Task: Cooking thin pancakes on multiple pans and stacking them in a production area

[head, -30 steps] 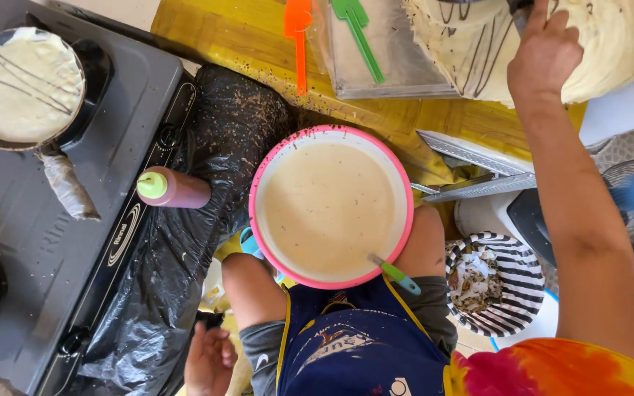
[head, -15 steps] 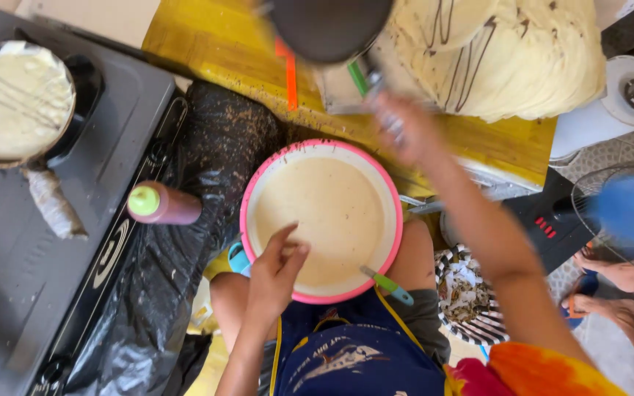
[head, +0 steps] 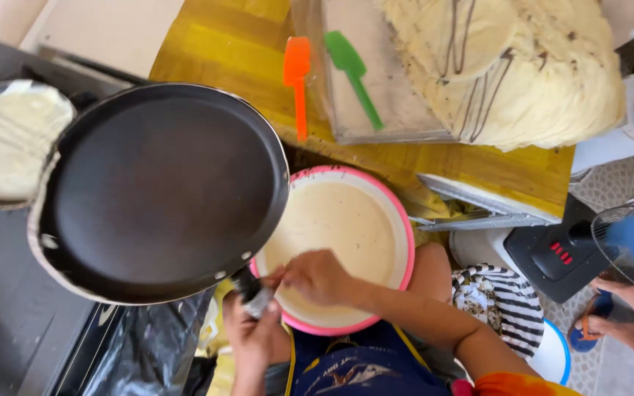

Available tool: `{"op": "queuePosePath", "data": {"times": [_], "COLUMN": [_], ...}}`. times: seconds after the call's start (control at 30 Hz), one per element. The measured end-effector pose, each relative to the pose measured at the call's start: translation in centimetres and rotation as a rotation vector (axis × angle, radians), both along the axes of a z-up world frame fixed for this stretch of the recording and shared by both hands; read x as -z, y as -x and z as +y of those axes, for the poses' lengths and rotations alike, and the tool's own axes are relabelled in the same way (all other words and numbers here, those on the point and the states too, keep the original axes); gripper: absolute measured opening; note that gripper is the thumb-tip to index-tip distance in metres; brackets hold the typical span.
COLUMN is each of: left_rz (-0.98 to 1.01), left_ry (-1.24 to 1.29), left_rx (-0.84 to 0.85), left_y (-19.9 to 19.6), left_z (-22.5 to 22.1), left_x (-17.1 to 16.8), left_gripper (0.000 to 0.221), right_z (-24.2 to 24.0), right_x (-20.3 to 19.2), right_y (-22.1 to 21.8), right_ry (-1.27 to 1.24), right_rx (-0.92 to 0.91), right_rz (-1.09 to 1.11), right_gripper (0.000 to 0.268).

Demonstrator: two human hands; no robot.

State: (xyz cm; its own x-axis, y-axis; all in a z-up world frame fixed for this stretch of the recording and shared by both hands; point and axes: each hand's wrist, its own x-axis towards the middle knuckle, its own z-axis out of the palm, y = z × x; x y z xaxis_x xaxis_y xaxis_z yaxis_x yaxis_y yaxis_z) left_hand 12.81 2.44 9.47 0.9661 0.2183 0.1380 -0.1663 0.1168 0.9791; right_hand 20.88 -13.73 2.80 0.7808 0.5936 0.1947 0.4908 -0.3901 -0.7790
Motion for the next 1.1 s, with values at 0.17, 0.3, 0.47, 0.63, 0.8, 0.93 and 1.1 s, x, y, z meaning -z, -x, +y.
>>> {"op": "queuePosePath", "data": {"times": [0.17, 0.3, 0.47, 0.63, 0.8, 0.93, 1.1], "left_rz": [0.128, 0.011, 0.213, 0.469, 0.663, 0.714, 0.864], "left_ry": [0.199, 0.097, 0.223, 0.178, -0.03, 0.054, -0.072], "left_rx": [-0.431, -0.581, -0.678, -0.713, -0.485, -0.311, 0.026], "left_y": [12.1, 17.0, 25.2, 28.1, 28.0, 25.2, 21.9], "left_z": [6.0, 9.1, 10.8, 9.9, 9.7, 8.4, 5.6], "left_x": [5.7, 3.1, 6.3, 5.6, 5.9, 5.5, 9.9], "left_gripper": [0.029, 0.04, 0.028, 0.021, 0.037, 0.039, 0.043], "right_z": [3.7, 12.2, 22.7, 21.3, 11.6, 4.1, 4.2], "right_x": [-0.3, 2.5, 6.7, 8.4, 5.0, -6.1, -19.5], "right_y": [-2.7, -3.7, -3.9, -6.9, -6.8, -1.7, 5.9], "right_ry": [0.043, 0.003, -0.303, -0.292, -0.7, -0.806, 1.142], "right_rx": [0.239, -0.035, 0.12, 0.114, 0.266, -0.107, -0.078], "right_rz": [0.139, 0.111, 0.175, 0.138, 0.45, 0.42, 0.293], "right_gripper": [0.04, 0.137, 0.126, 0.096, 0.071, 0.058, 0.102]}}
